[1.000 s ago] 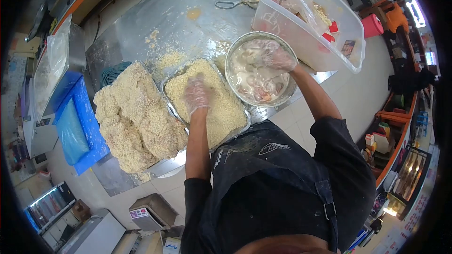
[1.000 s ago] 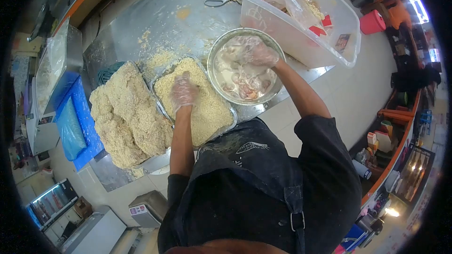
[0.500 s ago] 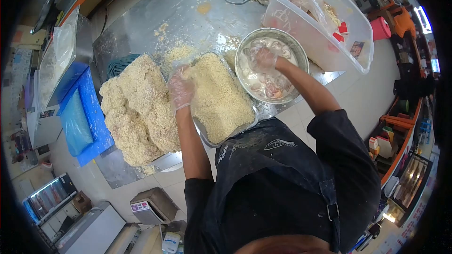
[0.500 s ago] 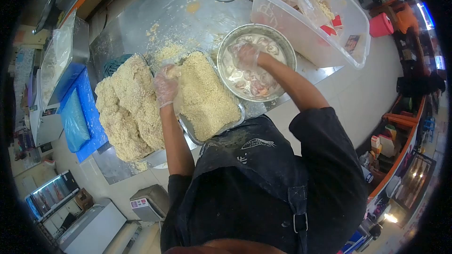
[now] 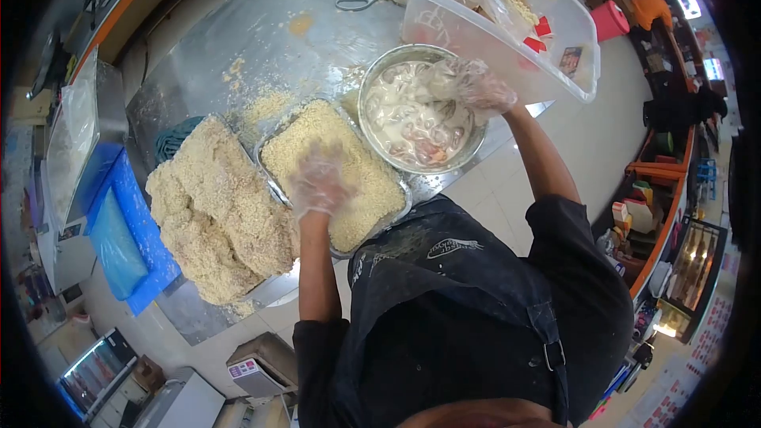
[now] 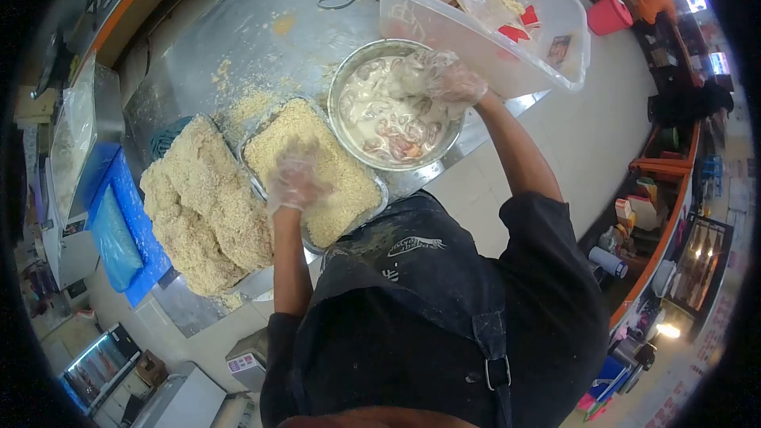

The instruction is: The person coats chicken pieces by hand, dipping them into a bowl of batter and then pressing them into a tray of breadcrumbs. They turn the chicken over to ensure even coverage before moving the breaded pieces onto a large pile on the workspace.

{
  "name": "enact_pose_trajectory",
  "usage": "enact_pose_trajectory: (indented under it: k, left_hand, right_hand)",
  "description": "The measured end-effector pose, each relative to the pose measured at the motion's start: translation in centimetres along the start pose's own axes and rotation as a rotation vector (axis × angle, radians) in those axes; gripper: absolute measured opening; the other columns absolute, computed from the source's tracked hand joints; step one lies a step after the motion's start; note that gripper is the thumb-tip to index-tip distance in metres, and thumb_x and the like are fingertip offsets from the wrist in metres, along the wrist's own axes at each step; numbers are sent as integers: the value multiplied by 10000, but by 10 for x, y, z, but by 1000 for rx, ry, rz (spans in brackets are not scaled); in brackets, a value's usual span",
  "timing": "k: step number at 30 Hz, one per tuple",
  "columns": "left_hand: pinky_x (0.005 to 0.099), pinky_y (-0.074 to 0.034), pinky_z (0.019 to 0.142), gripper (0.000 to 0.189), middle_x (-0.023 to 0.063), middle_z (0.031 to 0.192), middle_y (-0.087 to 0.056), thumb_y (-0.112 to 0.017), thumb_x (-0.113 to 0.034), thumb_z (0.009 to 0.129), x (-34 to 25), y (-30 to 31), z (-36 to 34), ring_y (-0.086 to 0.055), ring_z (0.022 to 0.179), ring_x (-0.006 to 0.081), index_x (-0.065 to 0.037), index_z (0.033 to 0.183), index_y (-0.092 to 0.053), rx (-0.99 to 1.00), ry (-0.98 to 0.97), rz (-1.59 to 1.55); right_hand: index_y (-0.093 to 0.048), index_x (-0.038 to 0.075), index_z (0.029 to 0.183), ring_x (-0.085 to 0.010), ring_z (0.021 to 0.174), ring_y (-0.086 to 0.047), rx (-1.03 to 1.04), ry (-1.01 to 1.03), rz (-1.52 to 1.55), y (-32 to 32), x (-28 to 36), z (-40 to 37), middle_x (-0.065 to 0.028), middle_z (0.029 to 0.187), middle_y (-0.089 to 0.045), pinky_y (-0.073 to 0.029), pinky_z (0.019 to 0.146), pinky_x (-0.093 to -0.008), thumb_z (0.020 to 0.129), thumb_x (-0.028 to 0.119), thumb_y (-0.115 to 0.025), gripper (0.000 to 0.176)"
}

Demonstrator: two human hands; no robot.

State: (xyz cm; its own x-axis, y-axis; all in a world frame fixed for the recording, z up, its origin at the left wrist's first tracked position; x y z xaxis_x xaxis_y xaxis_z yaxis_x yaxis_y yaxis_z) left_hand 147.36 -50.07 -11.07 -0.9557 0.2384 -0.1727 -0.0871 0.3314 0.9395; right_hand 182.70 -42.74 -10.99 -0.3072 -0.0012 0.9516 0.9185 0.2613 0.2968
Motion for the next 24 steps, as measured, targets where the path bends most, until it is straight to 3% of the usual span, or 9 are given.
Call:
enact_pose_trajectory:
  k: [2,5,7,10,13,18,19,22,24]
  left_hand:
    - [438,-365,1070,680,137,1459,-423,-706,-469,766,-1,-10,-13,-428,1316,309,-179,1354,-526,22,25,45]
    - [452,-408,1013,577,141,1344,-525,-703,-398,763,12,-49,-16,-490,1238,310,-185,1285,-581,-113,-56,0]
    - [452,-454,949,485,148,1222,-605,-695,-338,762,13,-49,-19,-550,1149,314,-153,1205,-629,-282,-153,-41]
    - [429,-495,869,346,153,1036,-661,-672,-278,774,35,-55,-14,-614,1003,322,-109,1076,-670,-227,60,-321]
    - [408,-504,845,280,159,951,-662,-652,-242,785,40,-32,-18,-636,898,331,-72,1006,-671,-407,-31,-268]
    - [404,-492,867,248,147,984,-662,-569,-209,860,42,19,3,-627,935,308,-62,1042,-652,-432,39,-119]
    - [396,-485,880,241,149,1001,-658,-541,-202,884,48,17,12,-620,955,299,-63,1052,-643,-459,47,-96]
    - [378,-479,884,283,154,1053,-647,-548,-190,878,93,-91,42,-611,998,281,-64,1119,-629,-663,-326,299]
    - [381,-505,823,249,139,985,-671,-586,-185,852,90,-73,63,-639,916,280,-80,1062,-669,-430,-173,168]
  right_hand:
    - [-622,47,1201,-186,1038,-606,66,-73,-222,-17,92,-3,-86,1174,-641,-479,942,-329,748,210,-778,506]
    - [-585,-11,1196,-141,994,-593,-13,161,-105,7,78,-10,-75,1090,-644,-496,886,-300,749,169,-790,524]
    - [-588,-8,1179,-141,982,-585,-113,250,-394,21,99,-24,-64,1063,-639,-491,885,-297,756,161,-779,494]
    - [-592,-9,1161,-145,980,-580,-105,122,-404,9,133,-23,-59,1050,-635,-486,888,-296,760,154,-772,470]
    - [-595,-14,1148,-149,986,-578,-46,-150,-221,-18,167,-23,-59,1050,-634,-482,895,-297,759,149,-768,456]
    - [-670,4,1016,-178,848,-631,-71,454,-334,-29,108,-24,-60,951,-665,-520,776,-324,775,178,-774,315]
    - [-659,2,1063,-255,938,-634,-30,95,-92,-35,98,-23,-128,1009,-670,-501,865,-383,719,144,-763,386]
    - [-641,5,1137,-320,1025,-615,-33,341,-428,-41,85,-32,-178,1103,-656,-465,946,-422,687,166,-756,491]
    - [-616,0,1164,-335,1051,-602,-119,463,-500,-35,88,-46,-174,1134,-638,-465,960,-426,697,218,-794,545]
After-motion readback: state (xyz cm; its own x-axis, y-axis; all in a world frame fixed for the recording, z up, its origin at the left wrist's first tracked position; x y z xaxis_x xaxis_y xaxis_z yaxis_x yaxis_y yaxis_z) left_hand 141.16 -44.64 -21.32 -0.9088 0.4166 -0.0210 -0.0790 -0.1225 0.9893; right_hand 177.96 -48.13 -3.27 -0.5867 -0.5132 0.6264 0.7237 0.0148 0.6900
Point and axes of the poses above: each hand's wrist, its own z-axis towards the middle knuckle, its own y-axis out of the back of the hand, x = y × z, the point moved 6 cm from there along z, towards the middle knuckle
